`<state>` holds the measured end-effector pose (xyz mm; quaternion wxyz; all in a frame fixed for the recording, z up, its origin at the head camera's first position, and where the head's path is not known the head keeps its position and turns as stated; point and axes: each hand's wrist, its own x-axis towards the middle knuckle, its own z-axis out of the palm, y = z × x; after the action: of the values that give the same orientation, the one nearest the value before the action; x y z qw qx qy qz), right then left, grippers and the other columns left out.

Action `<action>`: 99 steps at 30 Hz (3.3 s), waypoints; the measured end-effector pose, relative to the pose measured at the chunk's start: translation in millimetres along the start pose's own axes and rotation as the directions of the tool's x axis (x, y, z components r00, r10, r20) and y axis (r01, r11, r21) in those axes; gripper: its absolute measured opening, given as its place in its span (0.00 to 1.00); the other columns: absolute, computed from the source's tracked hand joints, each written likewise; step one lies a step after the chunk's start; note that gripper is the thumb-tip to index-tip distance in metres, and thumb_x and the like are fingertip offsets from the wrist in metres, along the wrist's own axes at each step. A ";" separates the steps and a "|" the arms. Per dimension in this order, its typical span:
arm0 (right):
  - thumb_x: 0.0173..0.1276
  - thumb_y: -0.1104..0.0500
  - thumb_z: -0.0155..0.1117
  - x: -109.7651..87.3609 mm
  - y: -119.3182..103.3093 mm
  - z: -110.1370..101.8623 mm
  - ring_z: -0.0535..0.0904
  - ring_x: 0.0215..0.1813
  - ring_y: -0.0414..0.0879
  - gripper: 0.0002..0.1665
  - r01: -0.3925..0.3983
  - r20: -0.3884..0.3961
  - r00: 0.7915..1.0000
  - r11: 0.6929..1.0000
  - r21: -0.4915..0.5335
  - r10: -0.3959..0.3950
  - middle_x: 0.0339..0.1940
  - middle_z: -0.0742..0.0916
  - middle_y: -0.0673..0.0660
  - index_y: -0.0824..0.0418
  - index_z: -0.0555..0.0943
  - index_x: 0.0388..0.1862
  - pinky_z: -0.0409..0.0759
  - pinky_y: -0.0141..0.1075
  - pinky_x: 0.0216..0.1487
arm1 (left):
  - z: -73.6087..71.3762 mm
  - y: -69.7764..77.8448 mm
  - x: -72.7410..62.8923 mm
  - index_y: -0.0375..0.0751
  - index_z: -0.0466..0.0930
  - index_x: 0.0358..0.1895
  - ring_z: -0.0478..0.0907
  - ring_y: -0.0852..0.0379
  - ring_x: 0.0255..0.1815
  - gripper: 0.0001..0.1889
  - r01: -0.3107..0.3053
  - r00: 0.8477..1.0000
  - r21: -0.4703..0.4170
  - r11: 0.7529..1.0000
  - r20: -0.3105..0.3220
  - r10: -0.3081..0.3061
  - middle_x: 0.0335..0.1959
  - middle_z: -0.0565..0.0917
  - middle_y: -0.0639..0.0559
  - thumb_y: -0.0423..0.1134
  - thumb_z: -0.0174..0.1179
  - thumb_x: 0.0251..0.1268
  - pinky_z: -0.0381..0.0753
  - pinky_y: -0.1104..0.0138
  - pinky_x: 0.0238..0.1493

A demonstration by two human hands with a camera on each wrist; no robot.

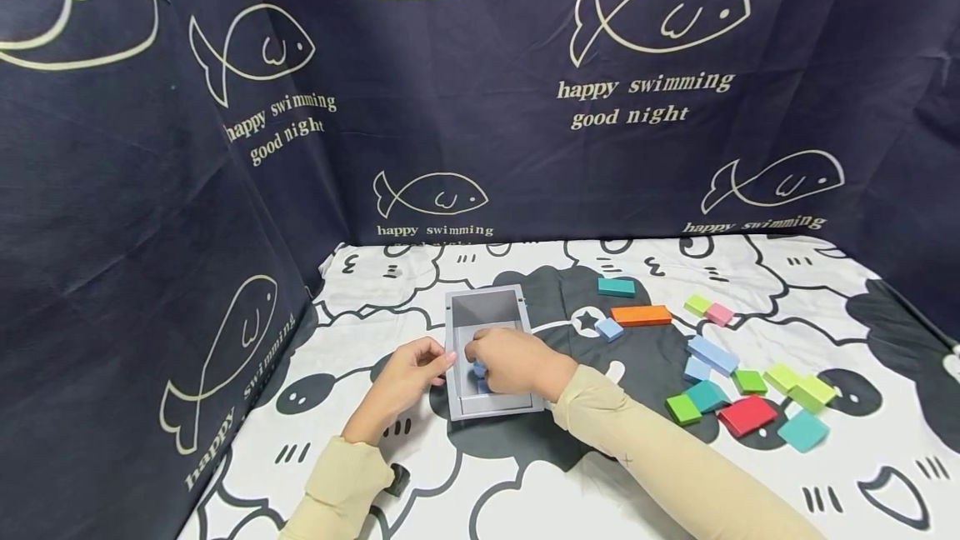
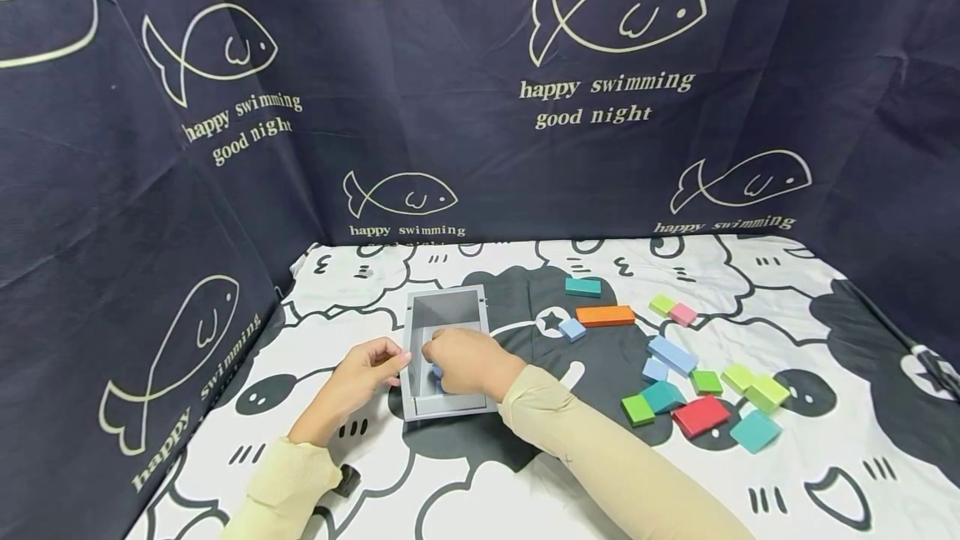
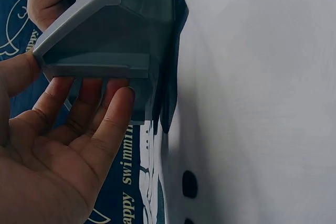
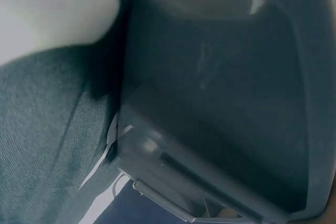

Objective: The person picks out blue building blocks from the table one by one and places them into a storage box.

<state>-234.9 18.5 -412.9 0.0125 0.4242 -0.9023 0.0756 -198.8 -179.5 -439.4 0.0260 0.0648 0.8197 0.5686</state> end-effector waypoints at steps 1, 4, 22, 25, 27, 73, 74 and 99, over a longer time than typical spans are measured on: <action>0.53 0.69 0.66 0.0 0.0 0.1 0.83 0.40 0.44 0.17 0.001 -0.002 1.000 1.000 0.000 -0.001 0.42 0.86 0.51 0.58 0.86 0.43 0.84 0.38 0.44 | 0.0 0.1 -0.1 0.33 0.77 0.35 0.80 0.54 0.34 0.10 0.000 1.000 0.000 1.000 -0.002 0.000 0.32 0.81 0.50 0.37 0.62 0.70 0.85 0.56 0.41; 0.53 0.69 0.66 -0.5 -0.3 -0.4 0.83 0.40 0.44 0.17 0.004 -0.010 1.000 1.000 -0.001 -0.004 0.42 0.86 0.51 0.57 0.86 0.43 0.84 0.38 0.44 | 0.2 0.0 0.4 0.34 0.77 0.35 0.80 0.55 0.34 0.09 0.012 1.000 -0.002 1.000 -0.002 -0.012 0.32 0.81 0.51 0.37 0.63 0.69 0.85 0.56 0.42; 0.59 0.66 0.68 -3.1 -0.5 -2.8 0.82 0.40 0.45 0.11 0.040 -0.089 0.995 0.998 0.039 -0.037 0.41 0.84 0.51 0.58 0.84 0.41 0.83 0.39 0.44 | -0.4 0.9 -1.0 0.33 0.77 0.36 0.81 0.53 0.35 0.11 0.007 1.000 0.011 1.000 -0.003 -0.007 0.34 0.82 0.49 0.39 0.63 0.69 0.85 0.56 0.42; 0.60 0.65 0.68 -3.2 -0.3 -2.5 0.83 0.44 0.46 0.11 0.042 -0.096 0.995 0.998 0.043 -0.038 0.44 0.84 0.51 0.57 0.85 0.42 0.84 0.39 0.46 | -0.5 -0.2 -0.4 0.34 0.77 0.35 0.82 0.50 0.35 0.10 0.009 1.000 0.009 1.000 -0.005 -0.009 0.33 0.82 0.50 0.39 0.63 0.69 0.85 0.57 0.41; 0.61 0.64 0.69 -3.5 0.0 -2.2 0.84 0.44 0.45 0.11 0.041 -0.100 0.994 0.998 0.048 -0.036 0.45 0.84 0.51 0.57 0.85 0.43 0.84 0.38 0.47 | -0.6 -1.1 -0.1 0.34 0.77 0.35 0.82 0.50 0.35 0.10 0.011 1.000 0.008 1.000 -0.003 -0.011 0.32 0.81 0.51 0.39 0.63 0.69 0.85 0.57 0.41; 0.65 0.50 0.71 -137.1 79.2 -59.9 0.57 0.75 0.68 0.38 -0.183 -0.356 0.905 0.969 0.166 0.232 0.74 0.68 0.65 0.62 0.71 0.70 0.60 0.63 0.70 | 0.3 0.6 -0.5 0.35 0.78 0.37 0.77 0.51 0.38 0.09 0.012 1.000 0.021 1.000 0.014 -0.012 0.31 0.79 0.52 0.39 0.63 0.69 0.84 0.59 0.41; 0.65 0.50 0.72 -141.4 82.8 -61.2 0.57 0.75 0.69 0.39 -0.203 -0.347 0.904 0.965 0.168 0.251 0.74 0.68 0.66 0.62 0.70 0.70 0.60 0.63 0.70 | 0.1 0.5 -0.5 0.35 0.78 0.37 0.77 0.51 0.38 0.09 0.009 1.000 0.021 1.000 0.015 -0.009 0.31 0.78 0.52 0.39 0.63 0.69 0.84 0.59 0.41; 0.65 0.66 0.65 -199.7 149.2 -44.6 0.70 0.63 0.72 0.33 -0.374 -0.171 0.903 0.917 0.134 0.394 0.64 0.73 0.75 0.72 0.69 0.68 0.69 0.66 0.61 | -0.6 -0.4 -0.9 0.34 0.79 0.38 0.77 0.50 0.38 0.10 0.000 1.000 0.022 1.000 0.022 0.000 0.31 0.79 0.51 0.39 0.63 0.69 0.84 0.59 0.41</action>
<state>-223.5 271.3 -404.9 0.0647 0.2287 -0.9578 0.1620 -198.1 -180.4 -439.5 0.0342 0.0714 0.8256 0.5587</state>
